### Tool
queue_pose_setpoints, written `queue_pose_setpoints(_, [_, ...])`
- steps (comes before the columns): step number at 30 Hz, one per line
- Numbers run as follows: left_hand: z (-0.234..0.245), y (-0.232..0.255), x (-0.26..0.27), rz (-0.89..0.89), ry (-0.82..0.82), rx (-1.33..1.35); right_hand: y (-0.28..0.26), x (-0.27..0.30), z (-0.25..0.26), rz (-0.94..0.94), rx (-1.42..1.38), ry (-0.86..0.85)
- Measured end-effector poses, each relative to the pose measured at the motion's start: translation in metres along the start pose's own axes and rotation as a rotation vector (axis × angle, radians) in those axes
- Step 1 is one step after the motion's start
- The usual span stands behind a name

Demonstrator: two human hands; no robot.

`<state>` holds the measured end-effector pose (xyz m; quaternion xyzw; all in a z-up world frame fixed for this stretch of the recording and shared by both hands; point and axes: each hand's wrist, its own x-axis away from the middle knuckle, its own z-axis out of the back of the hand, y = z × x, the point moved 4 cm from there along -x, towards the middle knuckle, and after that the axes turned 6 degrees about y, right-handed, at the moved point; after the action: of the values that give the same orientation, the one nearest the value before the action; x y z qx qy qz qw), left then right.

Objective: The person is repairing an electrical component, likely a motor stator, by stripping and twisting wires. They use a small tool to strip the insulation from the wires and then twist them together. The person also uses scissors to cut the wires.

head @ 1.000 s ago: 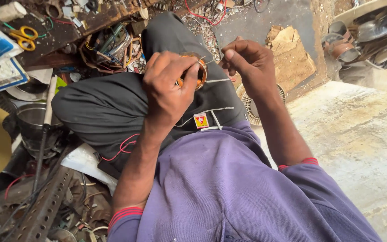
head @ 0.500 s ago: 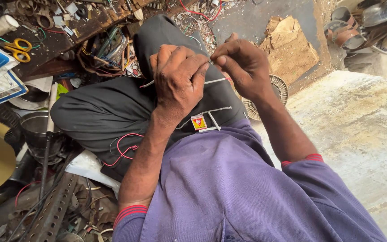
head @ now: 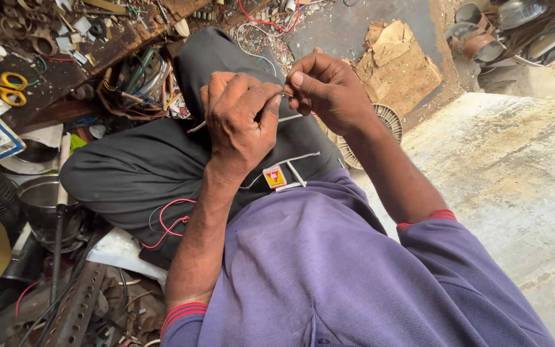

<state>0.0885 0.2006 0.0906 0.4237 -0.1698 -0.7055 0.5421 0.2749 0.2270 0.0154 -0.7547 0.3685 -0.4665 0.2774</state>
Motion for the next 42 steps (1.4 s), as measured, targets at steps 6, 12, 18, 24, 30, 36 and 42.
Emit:
queue_pose_setpoints(6, [-0.003, -0.004, 0.001, -0.003, -0.004, -0.006, 0.005, -0.007, 0.004, -0.134, -0.174, -0.054])
queue_pose_setpoints(12, [-0.005, -0.007, 0.003, -0.016, 0.015, 0.027, 0.007, -0.009, 0.009, -0.12, -0.135, -0.048])
queue_pose_setpoints(18, [-0.002, -0.006, 0.001, -0.04, 0.044, 0.011, 0.006, -0.016, 0.006, -0.166, -0.166, -0.041])
queue_pose_setpoints(24, [-0.002, -0.003, -0.001, -0.026, 0.027, 0.044, 0.001, -0.005, 0.012, -0.163, -0.16, 0.032])
queue_pose_setpoints(30, [0.0, -0.001, -0.001, -0.033, 0.042, 0.074, 0.003, 0.002, 0.003, -0.054, -0.149, -0.042])
queue_pose_setpoints(36, [0.0, -0.001, 0.001, -0.045, -0.002, 0.109, 0.007, -0.003, 0.009, 0.0, -0.116, -0.043])
queue_pose_setpoints(42, [0.001, -0.006, -0.001, 0.049, 0.065, 0.172, 0.011, 0.009, -0.01, 0.22, 0.196, 0.057])
